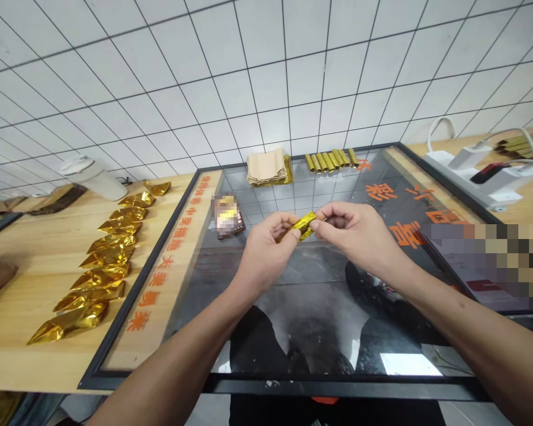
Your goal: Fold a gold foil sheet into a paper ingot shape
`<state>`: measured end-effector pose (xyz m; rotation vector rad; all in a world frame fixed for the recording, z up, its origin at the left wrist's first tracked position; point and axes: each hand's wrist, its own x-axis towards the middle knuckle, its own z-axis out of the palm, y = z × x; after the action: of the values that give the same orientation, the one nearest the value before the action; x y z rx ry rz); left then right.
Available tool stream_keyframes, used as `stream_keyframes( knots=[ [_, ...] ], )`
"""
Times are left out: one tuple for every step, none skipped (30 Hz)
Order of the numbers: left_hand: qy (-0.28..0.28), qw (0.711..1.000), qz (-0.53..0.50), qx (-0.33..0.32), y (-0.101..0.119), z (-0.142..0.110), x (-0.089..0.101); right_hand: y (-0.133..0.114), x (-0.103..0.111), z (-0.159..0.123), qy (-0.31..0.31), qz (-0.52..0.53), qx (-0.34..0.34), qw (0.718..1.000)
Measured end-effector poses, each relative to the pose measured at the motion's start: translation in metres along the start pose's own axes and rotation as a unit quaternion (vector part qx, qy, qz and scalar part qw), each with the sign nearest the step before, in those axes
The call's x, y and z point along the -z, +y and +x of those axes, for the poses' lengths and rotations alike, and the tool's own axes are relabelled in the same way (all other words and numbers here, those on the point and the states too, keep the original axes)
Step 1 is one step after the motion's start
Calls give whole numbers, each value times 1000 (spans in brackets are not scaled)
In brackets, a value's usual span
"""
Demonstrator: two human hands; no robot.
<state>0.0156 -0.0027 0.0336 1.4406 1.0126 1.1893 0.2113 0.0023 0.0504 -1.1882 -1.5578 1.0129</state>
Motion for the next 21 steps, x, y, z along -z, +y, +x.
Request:
stream_keyframes(
  knots=[
    [-1,1000,-1,-1,-1,0,-1,0,0,0,0,2,0,1000],
    [-2,1000,-1,-5,-2,0,-1,0,-1,0,-1,4,0,1000],
    [-4,1000,3,-11,-3,-1,-2,0,-2,0,-2,5,0,1000],
    [-6,1000,11,-19,-3,-1,-3,0,-2,0,-4,6,1,1000],
    [-6,999,22,-26,-4,-2,-3,0,-3,0,-4,7,1,1000],
    [-4,999,35,-32,-4,-2,-4,1,-4,0,-5,7,0,1000],
    [-1,998,50,-37,-4,-3,-4,1,-5,0,-6,7,0,1000],
    [4,997,63,-40,-4,-3,-4,2,-6,-1,-8,5,0,1000],
    [9,996,75,-44,-4,-4,-4,2,-6,-1,-9,2,2,1000],
    [14,995,85,-47,-3,-4,-4,3,-7,-1,-11,-2,5,1000],
    [18,994,93,-50,-3,-4,-4,3,-7,-2,-13,-6,8,1000],
    [22,993,101,-52,-2,-4,-3,3,-7,-2,-16,-8,10,1000],
    [27,993,106,-52,-2,-4,-3,3,-7,-2,-19,-9,10,1000],
    [32,992,109,-52,-2,-4,-2,3,-7,-3,-21,-9,7,1000],
    [38,992,110,-51,-2,-4,-2,3,-7,-3,-22,-8,4,1000],
    [43,992,109,-51,-2,-3,-2,2,-7,-3,-21,-8,1,1000],
    [49,992,106,-51,-2,-3,-2,2,-6,-4,-19,-9,-1,1000],
    [55,992,102,-52,-2,-2,-2,1,-6,-4,-15,-12,-2,1000],
    [59,992,98,-53,-2,-2,-2,1,-5,-4,-11,-15,-1,1000],
    [62,992,94,-55,-2,-1,-2,1,-5,-4,-6,-19,1,1000],
    [64,992,92,-56,-2,-1,-2,1,-5,-3,-3,-21,3,1000]
  ],
)
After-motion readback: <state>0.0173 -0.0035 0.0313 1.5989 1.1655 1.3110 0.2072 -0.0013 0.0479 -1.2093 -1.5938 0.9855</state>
